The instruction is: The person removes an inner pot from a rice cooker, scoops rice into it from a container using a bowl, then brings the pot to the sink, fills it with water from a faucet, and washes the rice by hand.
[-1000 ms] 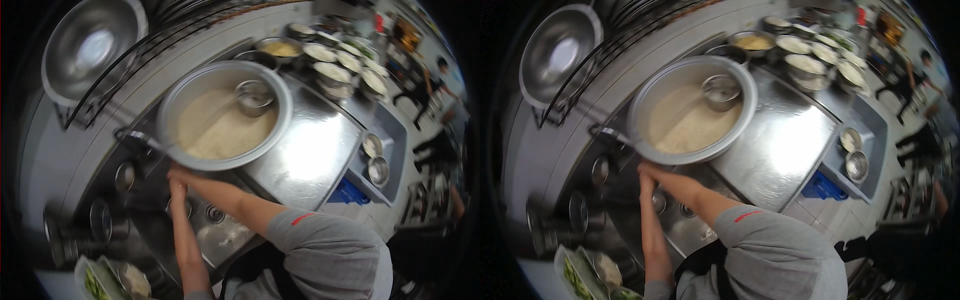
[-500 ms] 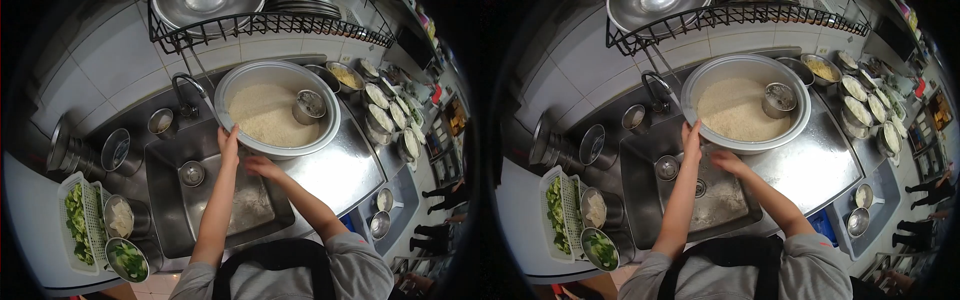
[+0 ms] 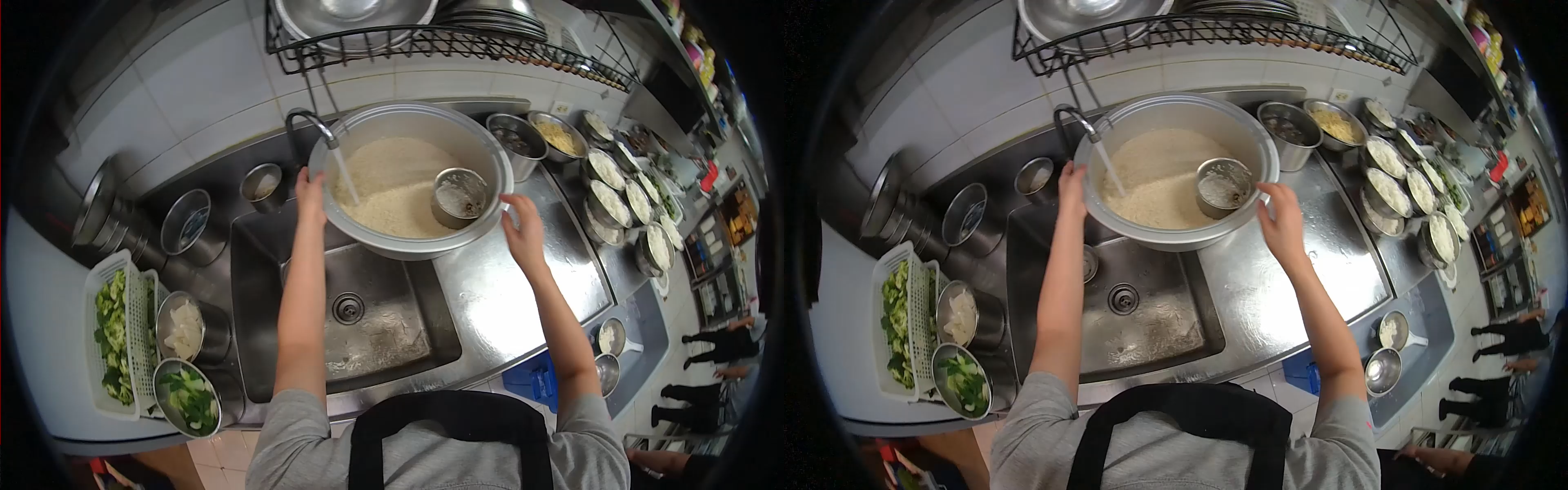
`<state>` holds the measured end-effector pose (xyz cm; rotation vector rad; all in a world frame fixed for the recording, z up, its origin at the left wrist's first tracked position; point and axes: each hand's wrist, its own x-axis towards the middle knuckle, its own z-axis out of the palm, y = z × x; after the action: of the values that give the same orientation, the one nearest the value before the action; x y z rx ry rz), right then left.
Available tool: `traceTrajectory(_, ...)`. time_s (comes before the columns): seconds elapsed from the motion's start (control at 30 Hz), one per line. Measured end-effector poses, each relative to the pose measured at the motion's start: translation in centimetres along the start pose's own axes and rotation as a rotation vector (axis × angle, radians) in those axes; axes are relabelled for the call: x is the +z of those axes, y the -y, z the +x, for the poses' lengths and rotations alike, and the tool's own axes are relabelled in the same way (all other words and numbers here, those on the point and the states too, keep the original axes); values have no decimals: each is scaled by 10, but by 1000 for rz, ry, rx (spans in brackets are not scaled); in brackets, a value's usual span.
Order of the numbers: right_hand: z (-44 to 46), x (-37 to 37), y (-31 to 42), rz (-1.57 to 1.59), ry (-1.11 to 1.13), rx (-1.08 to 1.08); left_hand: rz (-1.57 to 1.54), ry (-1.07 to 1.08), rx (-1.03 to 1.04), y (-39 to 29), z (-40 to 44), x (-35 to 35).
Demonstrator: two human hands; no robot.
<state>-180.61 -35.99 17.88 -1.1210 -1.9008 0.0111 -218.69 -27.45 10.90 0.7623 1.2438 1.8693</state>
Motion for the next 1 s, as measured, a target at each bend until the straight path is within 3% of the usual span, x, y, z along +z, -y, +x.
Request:
traceTrajectory(0.07, 34, 44, 0, -19, 334, -49, -16, 0, -8, -19, -50, 9)
traceTrajectory(0.1, 46, 61, 5, -6, 333, -63, -11, -38, 13, -9, -65, 12)
traceTrajectory(0.17, 67, 93, 20, -463, 984, 20, -63, -145, 84, 2, -108, 29)
traceTrajectory(0.27, 75, 167, -35, -448, 828, -148, -163, -186, 133, 1, -120, 37)
traceTrajectory(0.43, 111, 194, 44, -460, 860, -334, -33, -240, 260, 4, -99, 30)
traceTrajectory(0.53, 126, 219, 61, -336, 1074, -560, 33, -150, 318, 5, -93, 23)
traceTrajectory(0.6, 152, 236, 62, -3, 1507, -241, 68, -163, 338, 8, -89, 21)
traceTrajectory(0.63, 161, 245, 61, 8, 1518, -250, 97, -156, 349, 11, -90, 21)
traceTrajectory(0.7, 174, 260, 58, 315, 1132, 374, 34, -166, 340, 10, -91, 23)
traceTrajectory(0.73, 169, 269, 57, 315, 1139, 373, 17, -157, 331, 8, -91, 23)
traceTrajectory(0.8, 151, 302, 50, 6, 782, -196, -79, -127, 291, 3, -94, 24)
traceTrajectory(0.83, 146, 317, 45, 11, 785, -199, -76, -132, 291, 5, -93, 24)
traceTrajectory(0.9, 142, 347, 39, -132, 1223, -470, 0, -144, 338, 7, -91, 22)
traceTrajectory(0.93, 143, 354, 31, -160, 1263, -703, 97, -161, 371, 7, -91, 21)
traceTrajectory(0.97, 141, 346, 36, -160, 1263, -698, 98, -157, 369, 7, -91, 21)
traceTrajectory(1.0, 138, 331, 47, -164, 1104, -320, 78, -162, 344, 8, -90, 21)
